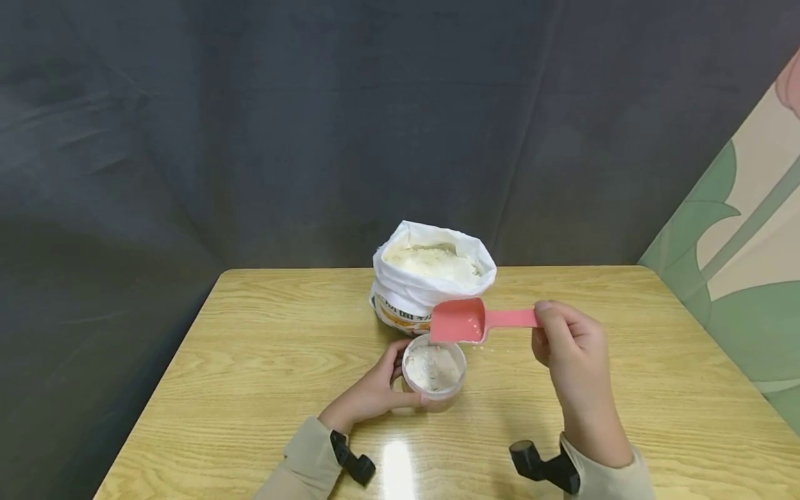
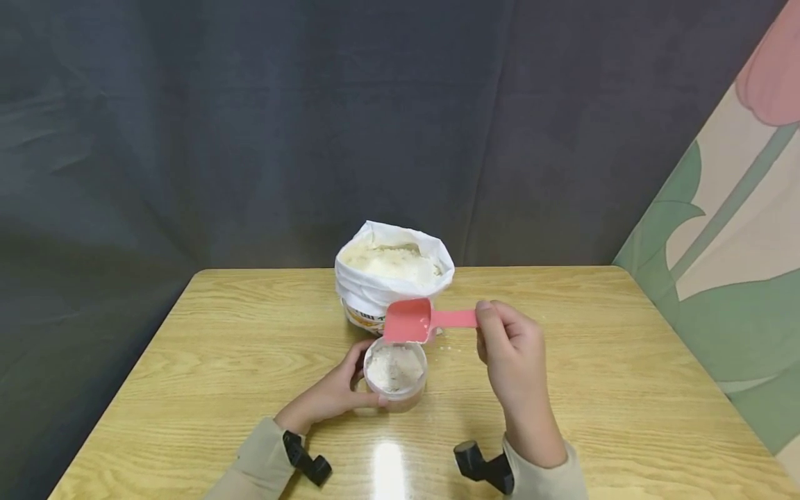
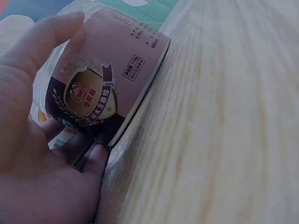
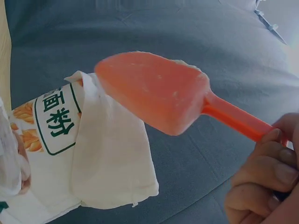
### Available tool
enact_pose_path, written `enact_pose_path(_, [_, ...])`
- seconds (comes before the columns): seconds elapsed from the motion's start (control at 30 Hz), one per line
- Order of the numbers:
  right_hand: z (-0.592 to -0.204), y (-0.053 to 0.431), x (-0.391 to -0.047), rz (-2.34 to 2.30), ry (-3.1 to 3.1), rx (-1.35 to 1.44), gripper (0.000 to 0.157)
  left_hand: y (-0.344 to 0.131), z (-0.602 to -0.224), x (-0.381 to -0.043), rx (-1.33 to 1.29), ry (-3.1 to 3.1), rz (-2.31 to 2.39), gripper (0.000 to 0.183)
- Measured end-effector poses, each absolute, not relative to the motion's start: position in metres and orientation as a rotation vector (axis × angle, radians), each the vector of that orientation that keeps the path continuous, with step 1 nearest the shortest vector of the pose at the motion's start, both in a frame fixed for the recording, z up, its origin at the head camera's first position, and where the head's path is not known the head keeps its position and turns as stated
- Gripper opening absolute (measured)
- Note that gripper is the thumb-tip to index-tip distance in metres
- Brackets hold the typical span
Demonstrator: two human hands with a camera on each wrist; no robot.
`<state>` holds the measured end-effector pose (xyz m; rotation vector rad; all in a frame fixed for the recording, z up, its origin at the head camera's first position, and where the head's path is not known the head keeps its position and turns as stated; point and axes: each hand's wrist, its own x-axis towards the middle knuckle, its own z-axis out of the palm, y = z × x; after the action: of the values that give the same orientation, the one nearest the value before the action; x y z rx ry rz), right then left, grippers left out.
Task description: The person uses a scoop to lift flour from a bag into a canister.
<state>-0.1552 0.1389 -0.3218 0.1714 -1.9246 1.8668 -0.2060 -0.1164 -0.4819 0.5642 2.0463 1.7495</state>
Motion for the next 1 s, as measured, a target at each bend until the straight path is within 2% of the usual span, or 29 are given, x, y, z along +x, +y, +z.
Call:
enact_pose_path(0.57, [-0.306, 0.133, -0.177, 2.012, -1.541, 0.124, 0.044, -0.116, -0.480, -0.207, 0.548, 2.037, 1.744, 0.096])
enact_pose_path(0.77, [-0.301, 0.133, -0.191, 1.852, -1.674, 0.158, 0.044, -0.116, -0.480, -0.208, 0.535, 2.056, 1.732, 0.096])
enact_pose_path(1.0, [-0.297, 0.130, -0.207, 1.405, -1.968, 0.202, 0.047, -0.116, -0.481, -0.207, 0.553, 2.057, 1.729, 0.097])
